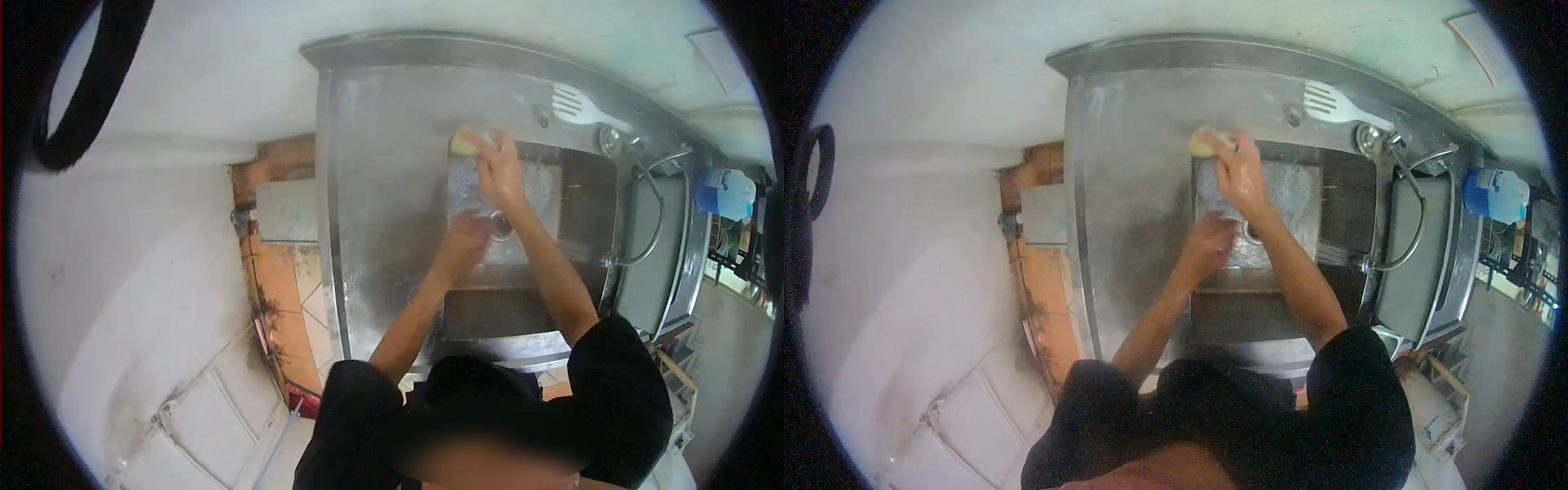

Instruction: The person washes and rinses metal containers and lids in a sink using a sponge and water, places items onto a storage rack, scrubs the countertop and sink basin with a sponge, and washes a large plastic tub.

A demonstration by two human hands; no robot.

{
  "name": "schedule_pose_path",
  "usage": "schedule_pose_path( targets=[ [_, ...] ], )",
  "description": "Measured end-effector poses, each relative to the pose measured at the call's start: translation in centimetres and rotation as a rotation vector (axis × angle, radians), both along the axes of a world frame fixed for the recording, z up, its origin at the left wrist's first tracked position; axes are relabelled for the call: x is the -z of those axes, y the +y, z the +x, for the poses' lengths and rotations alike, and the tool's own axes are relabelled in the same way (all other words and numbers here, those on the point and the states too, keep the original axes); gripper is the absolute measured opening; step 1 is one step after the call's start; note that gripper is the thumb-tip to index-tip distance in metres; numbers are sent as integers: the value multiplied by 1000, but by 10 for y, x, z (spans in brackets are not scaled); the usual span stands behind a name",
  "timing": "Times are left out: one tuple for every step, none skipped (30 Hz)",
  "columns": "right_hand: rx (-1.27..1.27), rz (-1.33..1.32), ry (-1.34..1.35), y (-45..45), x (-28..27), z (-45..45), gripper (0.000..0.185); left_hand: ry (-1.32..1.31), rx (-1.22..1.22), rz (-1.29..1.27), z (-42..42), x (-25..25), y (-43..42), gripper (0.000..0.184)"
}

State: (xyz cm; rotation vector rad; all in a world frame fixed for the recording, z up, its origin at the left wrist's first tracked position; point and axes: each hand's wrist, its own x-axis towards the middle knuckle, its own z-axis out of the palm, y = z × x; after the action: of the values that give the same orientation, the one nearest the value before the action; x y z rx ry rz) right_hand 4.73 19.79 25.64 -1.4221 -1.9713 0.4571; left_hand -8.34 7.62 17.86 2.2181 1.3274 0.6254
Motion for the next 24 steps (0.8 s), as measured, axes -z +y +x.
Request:
schedule_pose_path(
  targets=[
    [79, 38, -31, 28, 10, 16, 47, -78, -127, -15, -21, -5, 9, 24],
    [159, 66, -61, 52, 21, 32, 47, 39, -376, -9, -50, 8, 27, 22],
    [247, 61, -119, 75, 32, 54, 46, -157, -506, 192, -82, -10, 55, 32],
    [330, 63, -178, 97, 39, 67, 44, 41, -687, 202, -103, -11, 84, 49],
    [371, 84, -247, 107, 57, 67, 45, 192, -696, 176, -126, -10, 120, 64],
    [408, 112, -318, 116, 84, 63, 45, 160, -655, 193, -139, -3, 158, 68],
    [445, 141, -389, 125, 100, 59, 46, 129, -616, 210, -144, 4, 195, 71],
    [489, 154, -456, 124, 93, 40, 50, 183, -639, 189, -139, 13, 229, 72],
    [405, 179, -468, 124, 101, 26, 50, 234, -665, 166, -129, 18, 254, 73],
    [325, 199, -480, 125, 110, 14, 51, 330, -703, 120, -114, 20, 263, 72],
    [261, 170, -455, 130, 105, -2, 50, 422, -733, 78, -91, 20, 273, 71],
    [196, 131, -430, 132, 93, -20, 50, 519, -759, 27, -71, 22, 275, 71],
    [133, 87, -399, 132, 86, -27, 50, 450, -629, 89, -59, 25, 270, 66],
    [69, 105, -326, 135, 87, -24, 48, 383, -495, 152, -51, 25, 259, 61],
    [3, 122, -249, 140, 88, -24, 46, 317, -364, 210, -47, 26, 246, 57],
    [-66, 148, -173, 142, 87, -23, 45, 266, -297, 193, -43, 24, 236, 54],
    [-142, 111, -108, 141, 82, -17, 43, 210, -230, 184, -38, 20, 230, 51],
    [-214, 74, -46, 139, 77, -4, 42, 149, -160, 173, -33, 16, 223, 49],
    [-288, 40, 13, 137, 72, 10, 41, -12, -36, 87, -34, 10, 208, 48],
    [-346, -15, 21, 132, 68, 29, 42, -171, 87, 2, -43, 4, 187, 47],
    [-405, -69, 32, 123, 66, 50, 42, -326, 210, -84, -56, -1, 171, 46],
    [-463, -127, 46, 117, 66, 63, 43, -189, 151, -29, -76, -4, 161, 50],
    [-335, -93, 60, 121, 66, 70, 43, -52, 90, 30, -98, -7, 160, 54],
    [-203, -67, 73, 125, 63, 78, 44, 23, -175, 161, -113, -9, 174, 56]
  ],
)
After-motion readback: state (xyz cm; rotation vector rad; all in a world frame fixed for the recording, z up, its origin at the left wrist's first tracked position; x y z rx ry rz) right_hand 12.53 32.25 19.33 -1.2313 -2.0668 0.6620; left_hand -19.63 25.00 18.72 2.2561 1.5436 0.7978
